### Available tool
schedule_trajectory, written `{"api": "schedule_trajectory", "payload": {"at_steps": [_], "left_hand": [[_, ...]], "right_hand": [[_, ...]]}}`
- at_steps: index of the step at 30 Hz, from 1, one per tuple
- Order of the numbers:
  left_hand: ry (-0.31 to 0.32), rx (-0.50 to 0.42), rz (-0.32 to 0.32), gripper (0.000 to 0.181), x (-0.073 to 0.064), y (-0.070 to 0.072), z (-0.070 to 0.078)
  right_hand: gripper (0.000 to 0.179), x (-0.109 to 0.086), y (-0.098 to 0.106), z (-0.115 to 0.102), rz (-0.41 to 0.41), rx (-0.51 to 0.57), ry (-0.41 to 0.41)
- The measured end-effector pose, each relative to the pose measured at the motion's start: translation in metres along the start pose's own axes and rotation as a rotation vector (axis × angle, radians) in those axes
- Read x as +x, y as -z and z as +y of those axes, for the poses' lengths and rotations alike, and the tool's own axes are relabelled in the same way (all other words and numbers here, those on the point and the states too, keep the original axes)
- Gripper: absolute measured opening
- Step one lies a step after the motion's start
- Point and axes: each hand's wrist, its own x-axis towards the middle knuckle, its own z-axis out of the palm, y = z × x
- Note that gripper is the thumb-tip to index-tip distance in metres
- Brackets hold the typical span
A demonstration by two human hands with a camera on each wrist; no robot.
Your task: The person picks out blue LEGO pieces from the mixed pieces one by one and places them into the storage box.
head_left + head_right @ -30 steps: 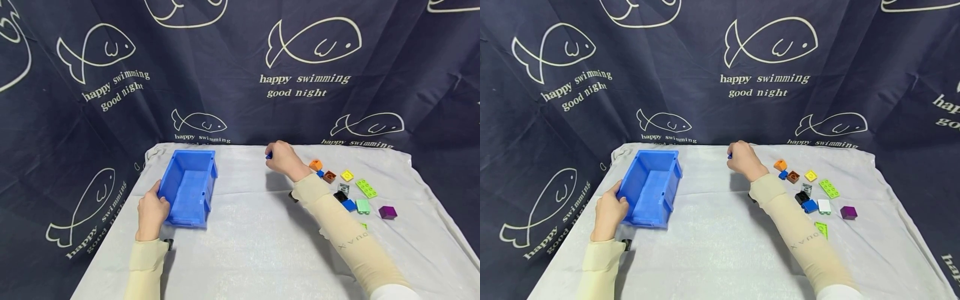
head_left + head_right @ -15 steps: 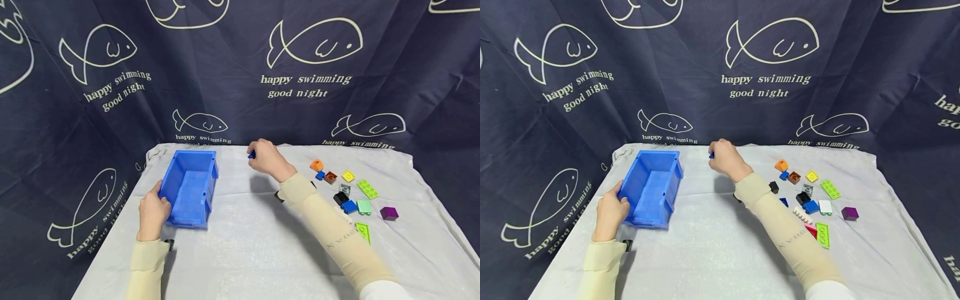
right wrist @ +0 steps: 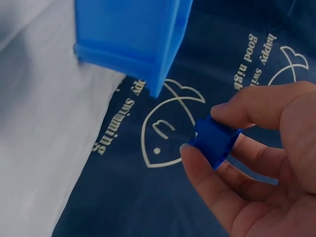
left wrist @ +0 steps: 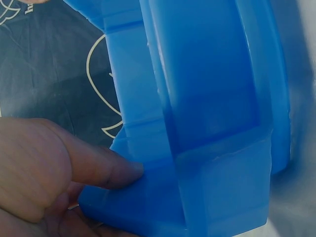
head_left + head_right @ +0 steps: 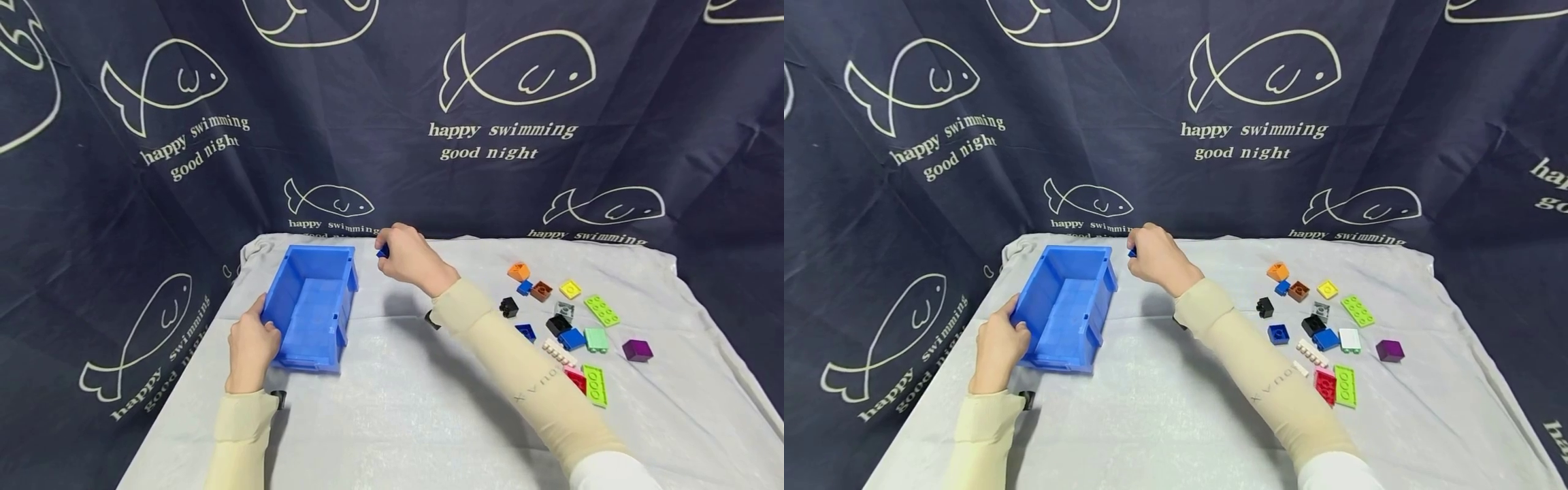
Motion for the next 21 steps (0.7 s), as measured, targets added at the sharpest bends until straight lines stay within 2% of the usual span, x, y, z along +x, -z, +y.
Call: {"api": "schedule_trajectory", "payload": {"at_steps": [8, 21], "left_hand": [[-0.003, -0.009, 0.005, 0.062, 0.0, 0.0, 0.0], [0.007, -0.006, 0.0, 0.06, 0.0, -0.001, -0.001]], "right_hand": [[0.027, 0.011, 0.001, -0.024, -0.018, -0.006, 0.037], [0.028, 0.027, -0.013, -0.056, -0.069, 0.017, 0.098]]}}
